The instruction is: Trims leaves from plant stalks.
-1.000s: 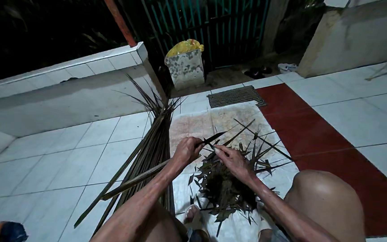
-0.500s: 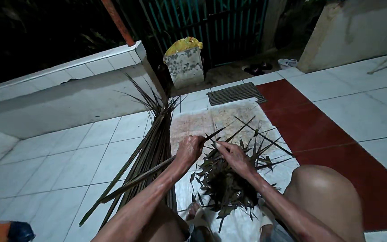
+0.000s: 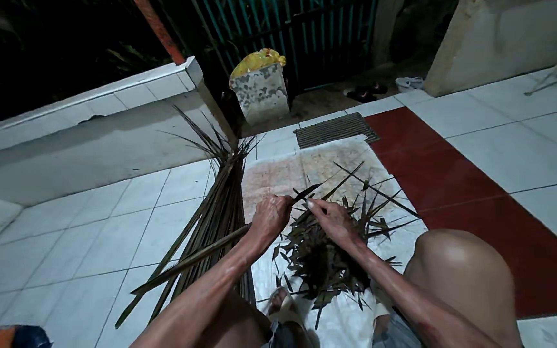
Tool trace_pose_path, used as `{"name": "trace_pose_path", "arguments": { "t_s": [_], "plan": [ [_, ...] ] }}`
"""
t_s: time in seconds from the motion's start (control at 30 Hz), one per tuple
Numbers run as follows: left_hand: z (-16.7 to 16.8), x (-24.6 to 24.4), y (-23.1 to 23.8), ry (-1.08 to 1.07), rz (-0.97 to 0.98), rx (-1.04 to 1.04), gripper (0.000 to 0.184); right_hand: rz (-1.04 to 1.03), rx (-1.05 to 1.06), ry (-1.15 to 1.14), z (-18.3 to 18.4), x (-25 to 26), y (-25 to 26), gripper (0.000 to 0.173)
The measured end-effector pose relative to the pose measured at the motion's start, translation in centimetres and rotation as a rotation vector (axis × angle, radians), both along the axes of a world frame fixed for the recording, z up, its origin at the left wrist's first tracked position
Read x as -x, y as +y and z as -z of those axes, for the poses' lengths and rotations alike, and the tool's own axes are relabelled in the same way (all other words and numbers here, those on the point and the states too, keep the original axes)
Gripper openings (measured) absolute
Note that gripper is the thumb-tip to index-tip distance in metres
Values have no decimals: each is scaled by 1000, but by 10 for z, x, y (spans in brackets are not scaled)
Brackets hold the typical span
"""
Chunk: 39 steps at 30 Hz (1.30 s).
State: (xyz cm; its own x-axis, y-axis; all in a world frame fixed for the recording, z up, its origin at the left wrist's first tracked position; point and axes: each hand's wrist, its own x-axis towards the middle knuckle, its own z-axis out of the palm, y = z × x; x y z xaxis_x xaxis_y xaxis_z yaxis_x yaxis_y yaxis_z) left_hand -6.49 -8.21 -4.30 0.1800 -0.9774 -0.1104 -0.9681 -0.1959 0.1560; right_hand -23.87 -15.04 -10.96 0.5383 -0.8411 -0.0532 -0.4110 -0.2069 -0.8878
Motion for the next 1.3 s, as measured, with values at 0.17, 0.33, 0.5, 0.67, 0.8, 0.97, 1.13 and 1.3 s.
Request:
{"name": "trace_pose_path", "arguments": {
  "t_s": [0.17,0.33,0.5,0.67,0.8,0.97,1.13,1.3],
  "plan": [
    [0,1,1,1,-2,-4,29,20,7,13,3,-1,0,41],
    [0,6,3,-52,3,5,30,34,-13,-10,5,-4,0,41],
    [0,10,3,-91,7,-12,31,44,-11,8,5,-4,0,40],
    [-3,14,5,-86,12,-5,32,77,-5,24,12,-2,-4,41],
    [-4,11,4,-45,5,-3,31,113,12,53,11,-1,-3,40],
    [-5,10,6,-15,23,22,31,144,47,44,16,1,-5,39],
    [-8,9,11,20,29,15,30,224,44,48,20,8,-15,37],
    [-10,1,15,0,-4,32,29,390,47,33,23,24,-34,37]
  ]
}}
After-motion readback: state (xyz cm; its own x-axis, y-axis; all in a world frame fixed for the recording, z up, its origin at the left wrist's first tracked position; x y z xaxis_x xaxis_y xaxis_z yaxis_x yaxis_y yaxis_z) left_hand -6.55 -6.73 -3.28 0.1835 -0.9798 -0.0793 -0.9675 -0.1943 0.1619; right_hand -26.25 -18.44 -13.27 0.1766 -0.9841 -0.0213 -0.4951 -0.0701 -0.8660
